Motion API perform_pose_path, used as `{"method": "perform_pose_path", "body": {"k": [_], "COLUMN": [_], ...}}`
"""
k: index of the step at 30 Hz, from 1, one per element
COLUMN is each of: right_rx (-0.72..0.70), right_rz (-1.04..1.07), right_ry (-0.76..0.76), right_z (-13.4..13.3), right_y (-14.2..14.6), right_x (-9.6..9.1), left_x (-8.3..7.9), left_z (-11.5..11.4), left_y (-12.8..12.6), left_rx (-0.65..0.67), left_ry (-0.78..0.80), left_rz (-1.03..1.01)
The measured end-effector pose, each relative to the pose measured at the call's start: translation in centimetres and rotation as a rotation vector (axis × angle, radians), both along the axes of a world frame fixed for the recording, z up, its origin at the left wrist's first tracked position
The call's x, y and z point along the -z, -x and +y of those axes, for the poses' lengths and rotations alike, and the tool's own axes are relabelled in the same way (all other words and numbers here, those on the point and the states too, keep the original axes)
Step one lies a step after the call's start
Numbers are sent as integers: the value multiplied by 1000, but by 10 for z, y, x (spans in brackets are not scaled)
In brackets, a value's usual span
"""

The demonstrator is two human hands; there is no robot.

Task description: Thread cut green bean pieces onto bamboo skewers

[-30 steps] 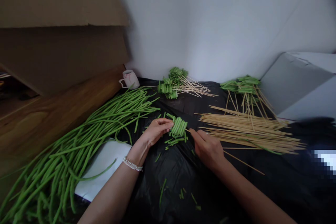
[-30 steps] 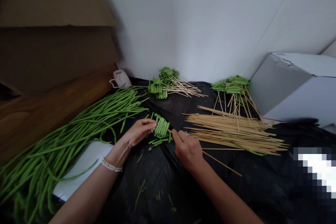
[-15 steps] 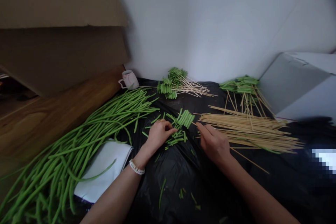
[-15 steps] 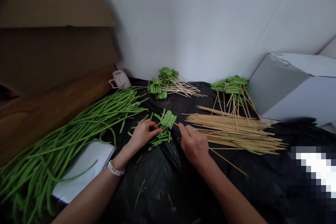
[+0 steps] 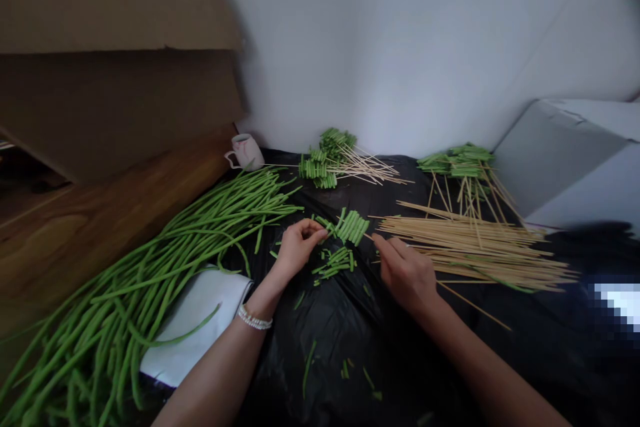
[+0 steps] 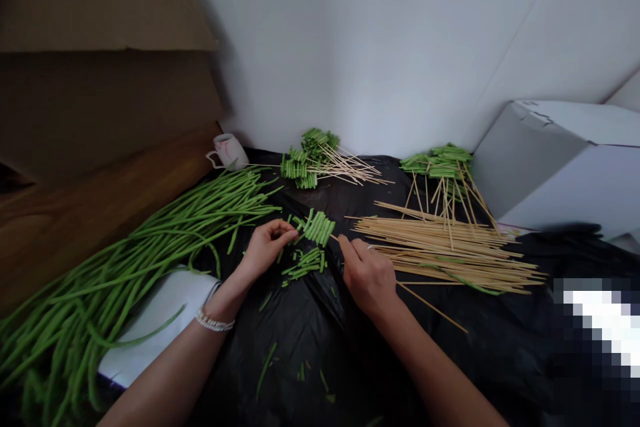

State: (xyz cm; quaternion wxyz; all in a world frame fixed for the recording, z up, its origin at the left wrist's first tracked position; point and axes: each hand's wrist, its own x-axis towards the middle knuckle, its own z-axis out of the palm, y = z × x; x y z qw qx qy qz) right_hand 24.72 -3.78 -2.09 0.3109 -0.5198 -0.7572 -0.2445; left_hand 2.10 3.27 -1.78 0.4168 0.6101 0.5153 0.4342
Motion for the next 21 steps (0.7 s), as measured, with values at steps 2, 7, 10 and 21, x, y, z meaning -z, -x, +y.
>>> {"method": "perform_pose_path", "body": {"k": [2, 7, 10, 21], "right_rx": [-12, -51, -68, -94], "right_rz": [-6, -15, -17, -17], "right_ry": [11, 49, 75, 98], "right_z": [0, -2, -3, -4], "right_y": [1, 5, 6, 8], "right_x": [0, 4, 7, 8], "left_x": [-2, -5, -7, -9], "left_z": [1, 1, 1, -1], "left_y": [0, 1, 1, -2], "left_rx": [-20, 23, 38, 43], "left_ry": [125, 433, 496, 513], "left_rz": [-219, -650, -720, -753]}}
